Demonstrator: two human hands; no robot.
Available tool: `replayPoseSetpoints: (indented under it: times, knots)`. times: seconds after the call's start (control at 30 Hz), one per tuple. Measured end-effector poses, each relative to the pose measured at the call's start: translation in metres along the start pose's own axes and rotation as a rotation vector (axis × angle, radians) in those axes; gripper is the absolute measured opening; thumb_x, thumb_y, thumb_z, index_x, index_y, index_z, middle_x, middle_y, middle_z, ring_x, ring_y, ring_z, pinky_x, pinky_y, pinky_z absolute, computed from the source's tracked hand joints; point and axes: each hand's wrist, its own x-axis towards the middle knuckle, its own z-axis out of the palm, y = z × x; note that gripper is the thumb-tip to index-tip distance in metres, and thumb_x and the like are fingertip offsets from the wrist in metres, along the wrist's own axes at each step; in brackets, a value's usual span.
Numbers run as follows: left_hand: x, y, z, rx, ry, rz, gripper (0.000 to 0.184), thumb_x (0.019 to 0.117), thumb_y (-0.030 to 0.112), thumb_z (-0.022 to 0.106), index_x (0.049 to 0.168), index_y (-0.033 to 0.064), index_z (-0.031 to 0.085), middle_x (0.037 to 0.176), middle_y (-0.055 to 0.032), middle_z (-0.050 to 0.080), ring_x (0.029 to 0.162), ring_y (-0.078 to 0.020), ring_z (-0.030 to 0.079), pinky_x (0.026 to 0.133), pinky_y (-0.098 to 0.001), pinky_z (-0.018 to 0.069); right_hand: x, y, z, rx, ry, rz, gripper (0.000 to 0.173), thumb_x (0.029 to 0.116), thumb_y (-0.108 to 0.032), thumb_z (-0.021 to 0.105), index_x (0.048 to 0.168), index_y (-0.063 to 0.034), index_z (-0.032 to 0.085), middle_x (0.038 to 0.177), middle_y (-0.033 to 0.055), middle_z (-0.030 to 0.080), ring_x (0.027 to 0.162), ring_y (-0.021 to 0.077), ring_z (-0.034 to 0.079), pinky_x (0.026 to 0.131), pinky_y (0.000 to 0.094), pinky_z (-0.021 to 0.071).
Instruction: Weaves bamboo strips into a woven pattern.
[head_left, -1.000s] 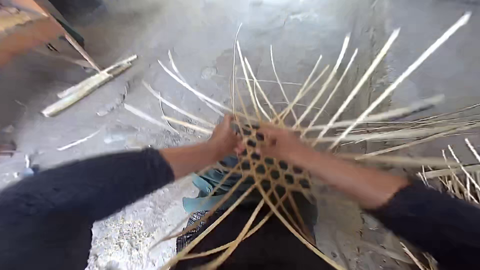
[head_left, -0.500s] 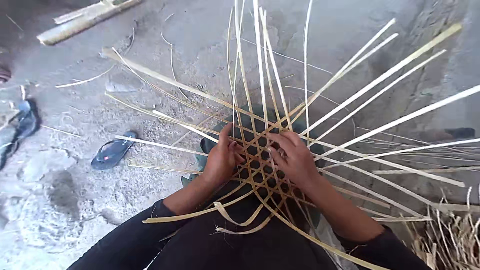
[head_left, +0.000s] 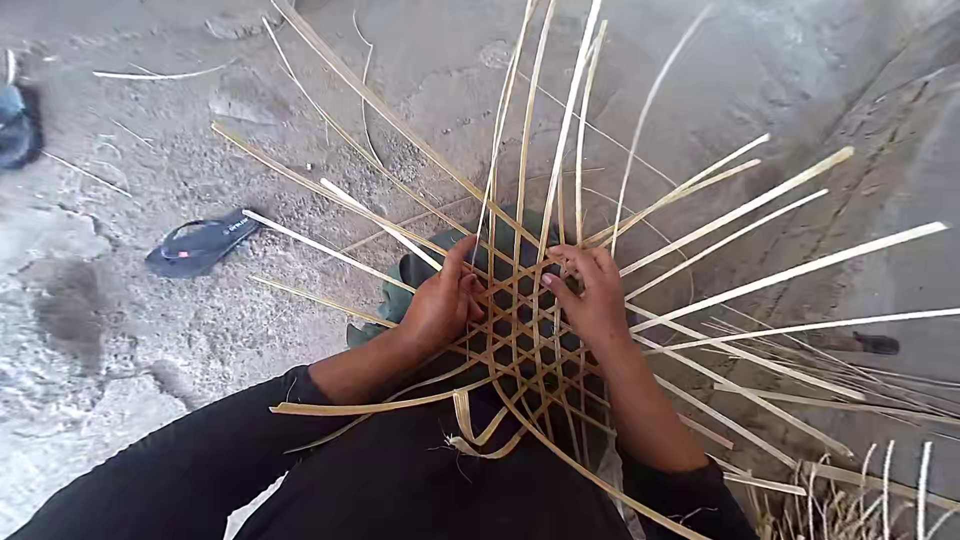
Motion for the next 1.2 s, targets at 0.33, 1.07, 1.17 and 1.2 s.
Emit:
replayPoseSetpoints:
  times: [0.33,1.07,1.17,1.2]
  knots:
    - [-0.004,-0.001,0.000,0.014,0.010,0.018,0.052,0.1096,0.008,0.040,0.159,0.0124,0.025,0.097,-0.0075,0.071,0.067,-0.0121,0.073,0.066,-0.0304,0.0652,0.013,-0.006,-0.011,-0.040,-0.105,-0.022,0.029,0.0970,-0.015,0.070,0.126,-0.0166,0.070,0.101,0.0114,0.061,0.086,0.0244,0.061,0.076,0.0447,0.0546]
    - [-0.001,-0.001,0.002,0.055,0.011,0.059,0.053,0.1100,0.010,0.042,0.159,0.0123,0.023,0.098,-0.0087,0.070,0.069,-0.0138,0.073,0.066,-0.0321,0.0648,0.000,-0.050,0.040,-0.059,0.134,0.001,0.021,0.0984,-0.025,0.068,0.103,-0.0051,0.069,0.093,0.0099,0.066,0.084,0.0249,0.065,0.074,0.0430,0.0554]
    - [-0.002,-0.001,0.001,0.058,0.014,0.055,0.053,0.1104,0.011,0.041,0.160,0.0131,0.022,0.099,-0.0087,0.070,0.070,-0.0137,0.073,0.067,-0.0323,0.0649,-0.006,-0.068,0.039,-0.033,0.077,0.006,0.023,0.0971,-0.023,0.068,0.108,-0.0024,0.066,0.097,0.0128,0.067,0.087,0.0277,0.066,0.077,0.0465,0.0573]
    - [-0.002,-0.002,0.001,0.072,0.023,0.070,0.053,0.1101,0.011,0.042,0.160,0.0118,0.023,0.099,-0.0084,0.071,0.071,-0.0131,0.073,0.068,-0.0320,0.0649,-0.008,-0.071,0.043,-0.019,0.075,-0.005,0.027,0.0958,-0.026,0.071,0.108,-0.0021,0.067,0.096,0.0129,0.068,0.085,0.0279,0.067,0.075,0.0464,0.0574]
